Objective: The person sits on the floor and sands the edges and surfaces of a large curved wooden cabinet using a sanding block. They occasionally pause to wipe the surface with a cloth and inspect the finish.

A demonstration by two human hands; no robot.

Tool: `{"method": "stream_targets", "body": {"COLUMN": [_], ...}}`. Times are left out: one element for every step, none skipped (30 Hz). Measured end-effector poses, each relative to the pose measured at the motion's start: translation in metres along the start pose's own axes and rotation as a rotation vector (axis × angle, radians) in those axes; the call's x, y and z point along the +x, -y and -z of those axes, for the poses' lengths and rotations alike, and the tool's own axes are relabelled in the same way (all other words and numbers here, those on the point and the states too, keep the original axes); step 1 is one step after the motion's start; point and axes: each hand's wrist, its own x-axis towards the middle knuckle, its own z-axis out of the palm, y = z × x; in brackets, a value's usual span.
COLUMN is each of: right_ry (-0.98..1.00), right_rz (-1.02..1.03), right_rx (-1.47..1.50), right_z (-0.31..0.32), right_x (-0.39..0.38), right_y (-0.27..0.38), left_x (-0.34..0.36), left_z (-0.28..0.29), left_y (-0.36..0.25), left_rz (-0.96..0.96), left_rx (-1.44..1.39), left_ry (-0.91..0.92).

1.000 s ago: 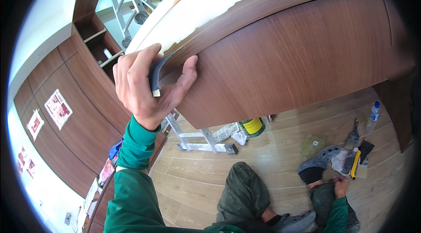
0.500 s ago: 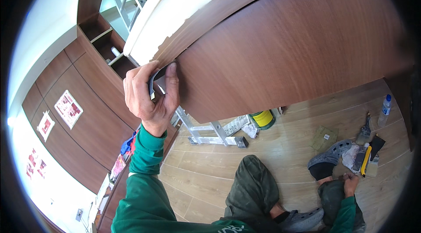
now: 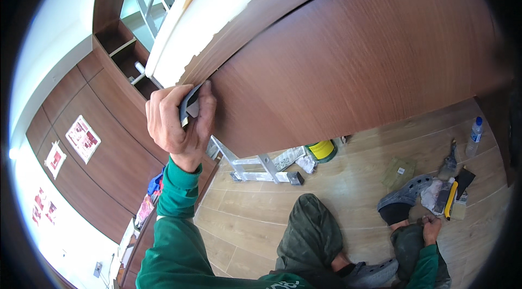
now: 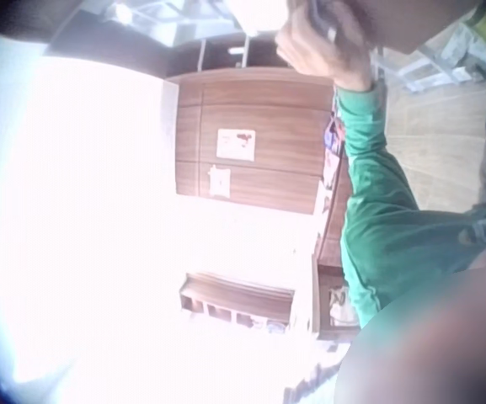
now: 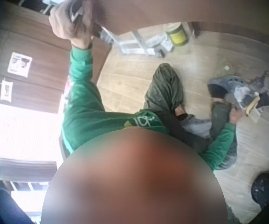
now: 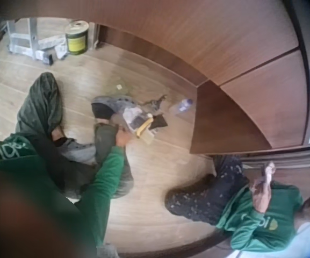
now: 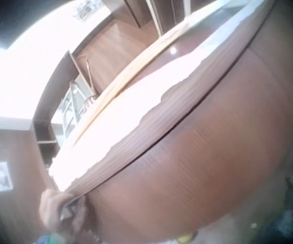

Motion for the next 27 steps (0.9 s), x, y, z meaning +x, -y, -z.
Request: {"method": "stream_targets", "body": {"right_ry": [-0.002, -0.003, -0.007, -0.01, -0.012, -0.018, -0.015, -0.012, 0.0, 0.012, 0.025, 0.036, 0.011, -0.012, -0.034, -0.026, -0.017, -0.012, -0.027, -0.042, -0.056, -0.048, -0.039, -0.037, -0.013, 0.012, 0.028], "right_rz": [0.005, 0.01, 0.013, 0.025, 0.037, 0.047, 0.034, 0.021, 0.012, -0.012, -0.036, -0.057, -0.022, 0.012, 0.041, 0.045, 0.048, 0.054, 0.037, 0.021, 0.004, 0.028, 0.052, 0.07, 0.051, 0.032, 0.013], "right_rx": [-0.02, -0.04, -0.056, -0.028, 0.001, 0.031, 0.017, 0.004, -0.014, -0.004, 0.006, 0.022, 0.011, 0.0, -0.017, -0.006, 0.006, 0.017, 0.008, 0.0, -0.011, -0.015, -0.02, -0.028, -0.019, -0.011, -0.002], "right_z": [-0.001, -0.004, -0.005, -0.005, -0.006, -0.005, -0.003, 0.0, 0.002, 0.002, 0.001, -0.001, -0.002, -0.005, -0.003, -0.003, -0.002, -0.002, -0.004, -0.006, -0.006, -0.007, -0.007, -0.004, -0.001, 0.001, 0.003], "right_x": [0.001, 0.002, 0.003, 0.003, 0.001, -0.001, 0.0, 0.001, 0.001, -0.001, -0.004, -0.006, -0.001, 0.003, 0.005, 0.004, 0.003, 0.003, 0.004, 0.005, 0.006, 0.007, 0.008, 0.005, 0.003, 0.002, -0.001], "right_y": [-0.001, -0.003, -0.002, -0.002, -0.003, -0.004, -0.005, -0.005, 0.001, 0.007, 0.013, 0.023, 0.009, -0.006, -0.023, -0.021, -0.018, -0.018, -0.018, -0.018, -0.019, -0.02, -0.021, -0.022, -0.017, -0.011, -0.003], "left_x": [0.006, 0.013, 0.024, 0.023, 0.021, 0.017, 0.01, 0.009, 0.009, 0.01, 0.016, 0.022, 0.025, 0.027, 0.021, 0.01, 0.001, -0.001, 0.001, 0.007, 0.013, 0.017, 0.02, 0.019, 0.013, 0.005, 0.002], "left_z": [-0.003, -0.004, -0.004, -0.005, -0.005, -0.005, -0.004, -0.005, -0.004, -0.003, -0.005, -0.004, -0.006, -0.008, -0.01, -0.005, -0.002, -0.001, -0.002, -0.004, -0.005, -0.004, -0.004, -0.006, -0.004, 0.0, 0.002], "left_y": [-0.003, -0.009, -0.017, -0.016, -0.014, -0.012, -0.007, -0.008, -0.008, -0.009, -0.014, -0.016, -0.018, -0.019, -0.017, -0.009, -0.005, -0.005, -0.006, -0.01, -0.013, -0.013, -0.013, -0.014, -0.01, -0.005, -0.003], "left_rz": [-0.016, -0.033, -0.036, -0.036, -0.037, -0.039, -0.012, -0.013, -0.011, -0.009, -0.033, -0.036, -0.035, -0.034, -0.031, -0.017, 0.001, 0.021, 0.002, -0.017, -0.034, -0.042, -0.05, -0.054, -0.042, -0.028, -0.011], "left_rx": [-0.014, -0.027, -0.024, -0.028, -0.033, -0.041, -0.027, -0.026, -0.017, -0.009, -0.031, -0.037, -0.055, -0.072, -0.051, -0.011, -0.002, 0.008, -0.002, -0.011, -0.019, -0.017, -0.015, -0.022, -0.003, 0.009, 0.017], "left_ry": [-0.007, -0.014, 0.01, 0.004, -0.001, -0.009, -0.004, -0.013, -0.014, -0.015, -0.034, -0.017, -0.007, 0.003, -0.02, -0.012, -0.017, -0.026, -0.027, -0.027, -0.026, -0.021, -0.015, -0.013, -0.015, -0.01, -0.013]}}
